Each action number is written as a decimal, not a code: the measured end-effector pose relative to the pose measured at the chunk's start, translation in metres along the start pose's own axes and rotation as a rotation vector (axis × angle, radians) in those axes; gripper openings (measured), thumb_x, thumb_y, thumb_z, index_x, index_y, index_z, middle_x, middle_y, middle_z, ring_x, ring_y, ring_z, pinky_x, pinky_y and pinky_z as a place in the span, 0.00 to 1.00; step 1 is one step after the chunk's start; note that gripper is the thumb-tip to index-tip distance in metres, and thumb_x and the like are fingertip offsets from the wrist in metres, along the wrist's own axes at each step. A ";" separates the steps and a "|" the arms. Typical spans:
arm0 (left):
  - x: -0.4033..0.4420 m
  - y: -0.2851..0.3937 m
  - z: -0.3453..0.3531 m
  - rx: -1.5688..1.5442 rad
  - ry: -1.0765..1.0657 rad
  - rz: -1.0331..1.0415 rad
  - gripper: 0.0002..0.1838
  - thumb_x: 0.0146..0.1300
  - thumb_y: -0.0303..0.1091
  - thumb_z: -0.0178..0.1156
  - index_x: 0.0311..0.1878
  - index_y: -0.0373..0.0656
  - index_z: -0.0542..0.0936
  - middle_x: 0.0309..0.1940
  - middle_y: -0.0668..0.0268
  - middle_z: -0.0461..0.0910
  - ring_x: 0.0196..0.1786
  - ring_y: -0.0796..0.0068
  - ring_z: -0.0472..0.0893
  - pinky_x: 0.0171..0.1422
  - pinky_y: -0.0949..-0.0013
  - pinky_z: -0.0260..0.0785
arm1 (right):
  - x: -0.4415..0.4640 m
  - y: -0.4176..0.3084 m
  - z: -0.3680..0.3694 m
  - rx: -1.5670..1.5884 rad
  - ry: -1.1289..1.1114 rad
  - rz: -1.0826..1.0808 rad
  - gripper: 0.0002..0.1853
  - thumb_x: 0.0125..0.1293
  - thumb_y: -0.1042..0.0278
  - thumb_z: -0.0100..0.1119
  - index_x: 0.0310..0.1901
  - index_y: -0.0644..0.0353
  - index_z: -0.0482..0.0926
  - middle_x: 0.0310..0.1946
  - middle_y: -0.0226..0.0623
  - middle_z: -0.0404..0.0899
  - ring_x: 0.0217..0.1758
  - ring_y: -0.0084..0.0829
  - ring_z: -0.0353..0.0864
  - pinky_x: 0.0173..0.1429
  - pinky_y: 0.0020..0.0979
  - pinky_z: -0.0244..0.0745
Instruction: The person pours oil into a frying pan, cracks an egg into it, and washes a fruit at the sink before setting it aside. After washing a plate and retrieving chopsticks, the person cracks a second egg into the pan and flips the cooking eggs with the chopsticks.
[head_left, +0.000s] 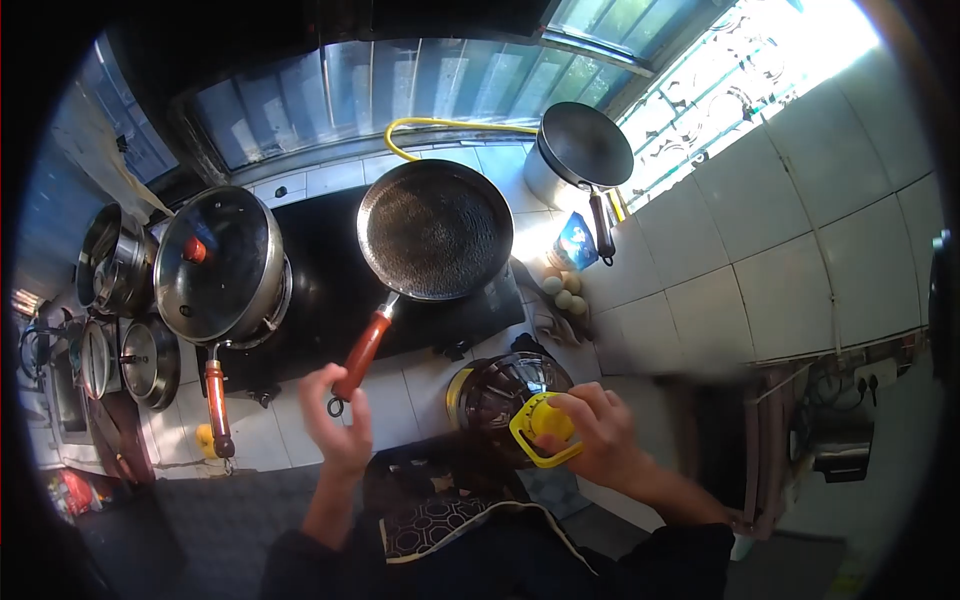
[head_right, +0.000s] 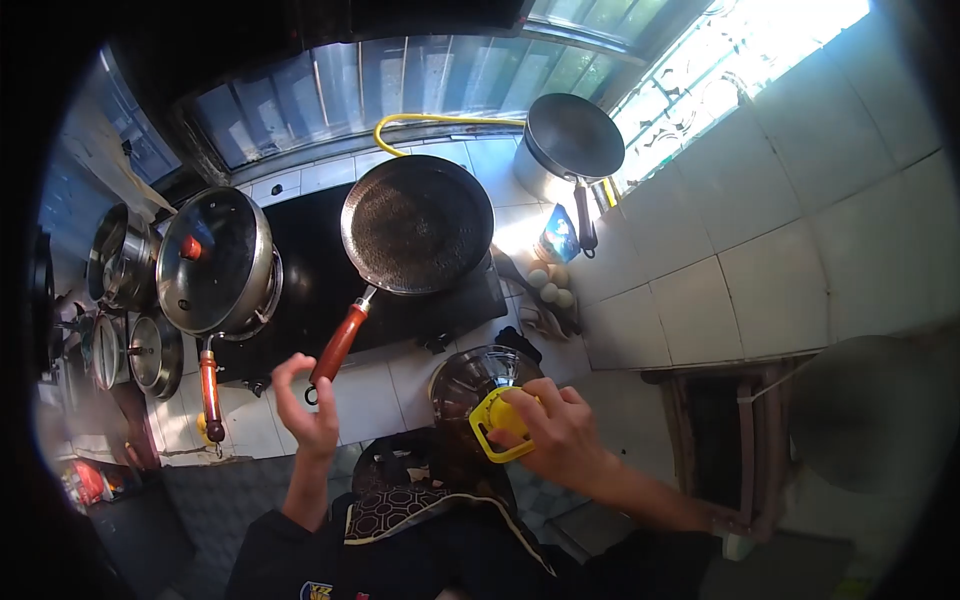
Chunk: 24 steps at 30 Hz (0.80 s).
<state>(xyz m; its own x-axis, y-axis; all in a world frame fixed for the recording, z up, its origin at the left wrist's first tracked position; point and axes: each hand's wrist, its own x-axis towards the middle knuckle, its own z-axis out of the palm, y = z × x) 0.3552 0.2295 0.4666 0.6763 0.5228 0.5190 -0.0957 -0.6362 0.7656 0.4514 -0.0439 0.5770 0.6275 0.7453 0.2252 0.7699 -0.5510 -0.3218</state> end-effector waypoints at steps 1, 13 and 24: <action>-0.005 0.010 0.005 -0.061 -0.088 -0.016 0.15 0.53 0.26 0.55 0.45 0.35 0.69 0.39 0.58 0.72 0.43 0.65 0.72 0.51 0.67 0.64 | 0.004 -0.002 -0.003 0.010 -0.058 0.025 0.21 0.48 0.56 0.67 0.39 0.58 0.72 0.36 0.36 0.72 0.29 0.32 0.74 0.35 0.32 0.66; -0.064 0.036 0.080 -0.282 -0.707 0.143 0.57 0.28 0.50 0.76 0.62 0.37 0.56 0.61 0.45 0.54 0.64 0.43 0.56 0.67 0.50 0.50 | 0.044 0.013 -0.022 0.101 -0.718 0.164 0.27 0.42 0.57 0.69 0.39 0.61 0.66 0.39 0.44 0.68 0.36 0.49 0.75 0.40 0.40 0.70; -0.072 0.031 0.083 -0.317 -0.625 0.150 0.57 0.30 0.48 0.75 0.63 0.38 0.55 0.62 0.45 0.53 0.64 0.43 0.56 0.67 0.49 0.50 | 0.023 0.000 -0.026 -0.032 -0.550 0.023 0.26 0.44 0.58 0.69 0.38 0.61 0.64 0.34 0.43 0.67 0.33 0.43 0.73 0.38 0.35 0.66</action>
<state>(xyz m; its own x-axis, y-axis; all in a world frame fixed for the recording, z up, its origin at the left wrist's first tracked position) 0.3645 0.1250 0.4210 0.9220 -0.0401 0.3851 -0.3638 -0.4304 0.8260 0.4687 -0.0364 0.6059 0.4983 0.8142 -0.2980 0.7650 -0.5746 -0.2907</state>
